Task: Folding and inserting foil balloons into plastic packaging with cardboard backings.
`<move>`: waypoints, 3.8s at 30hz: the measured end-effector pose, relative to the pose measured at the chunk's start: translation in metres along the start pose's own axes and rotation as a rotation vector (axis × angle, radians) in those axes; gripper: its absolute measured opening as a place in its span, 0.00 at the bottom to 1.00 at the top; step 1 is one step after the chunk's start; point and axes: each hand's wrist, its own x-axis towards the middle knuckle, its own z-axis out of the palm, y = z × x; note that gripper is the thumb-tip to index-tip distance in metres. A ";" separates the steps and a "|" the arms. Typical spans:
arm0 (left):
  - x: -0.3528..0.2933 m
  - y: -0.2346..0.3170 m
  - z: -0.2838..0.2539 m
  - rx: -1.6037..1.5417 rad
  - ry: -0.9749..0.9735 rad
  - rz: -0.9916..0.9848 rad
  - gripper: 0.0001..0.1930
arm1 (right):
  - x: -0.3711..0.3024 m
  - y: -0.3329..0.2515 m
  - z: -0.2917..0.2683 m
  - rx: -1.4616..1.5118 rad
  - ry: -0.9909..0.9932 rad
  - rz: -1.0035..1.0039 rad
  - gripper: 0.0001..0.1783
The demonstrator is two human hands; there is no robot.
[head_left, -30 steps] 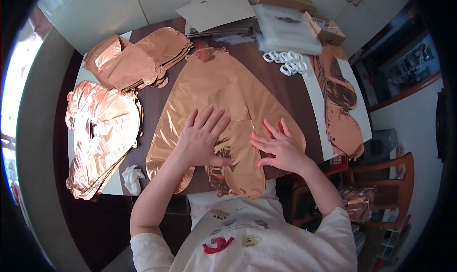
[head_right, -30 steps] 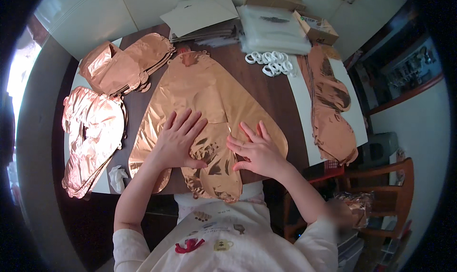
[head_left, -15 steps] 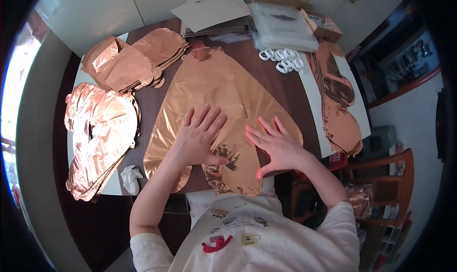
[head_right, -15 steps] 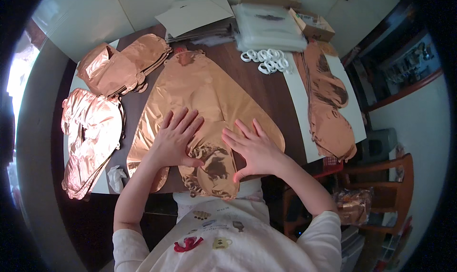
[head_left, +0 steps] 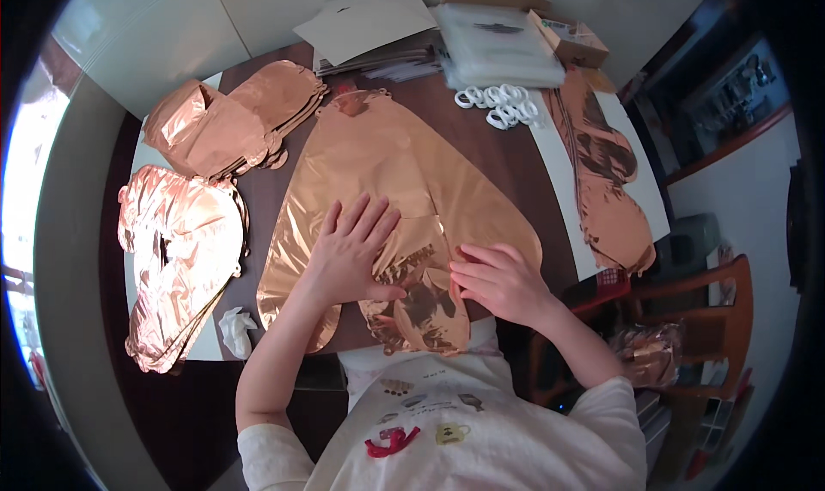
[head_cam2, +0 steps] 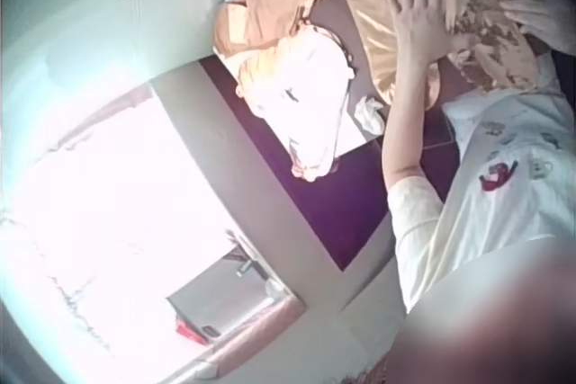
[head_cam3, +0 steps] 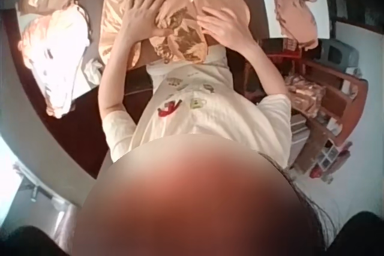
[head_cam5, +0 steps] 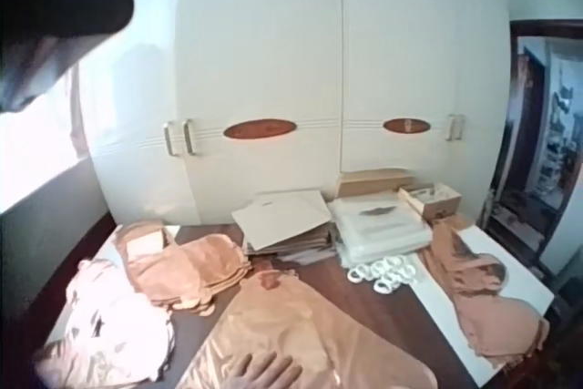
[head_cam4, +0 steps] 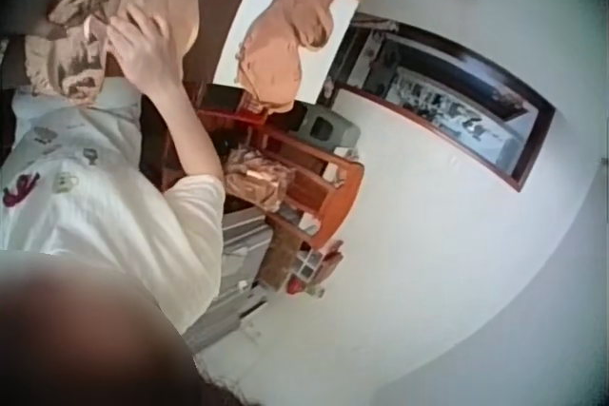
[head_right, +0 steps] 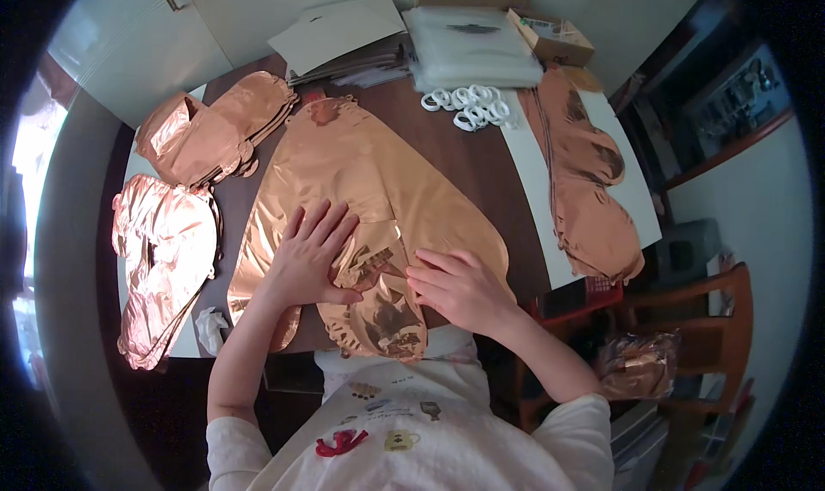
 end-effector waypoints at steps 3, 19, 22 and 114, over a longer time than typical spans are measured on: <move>0.001 0.001 -0.001 -0.007 0.010 0.005 0.57 | 0.006 0.000 0.001 0.039 0.054 0.008 0.16; 0.027 0.037 -0.016 -0.100 -0.005 0.414 0.34 | 0.010 -0.004 0.001 -0.011 0.045 0.018 0.14; 0.029 0.037 -0.011 -0.052 0.010 0.409 0.31 | 0.011 -0.005 0.002 0.003 0.056 0.024 0.13; 0.019 0.037 0.004 -0.081 0.086 0.352 0.40 | -0.044 -0.024 0.022 -0.163 0.275 -0.196 0.08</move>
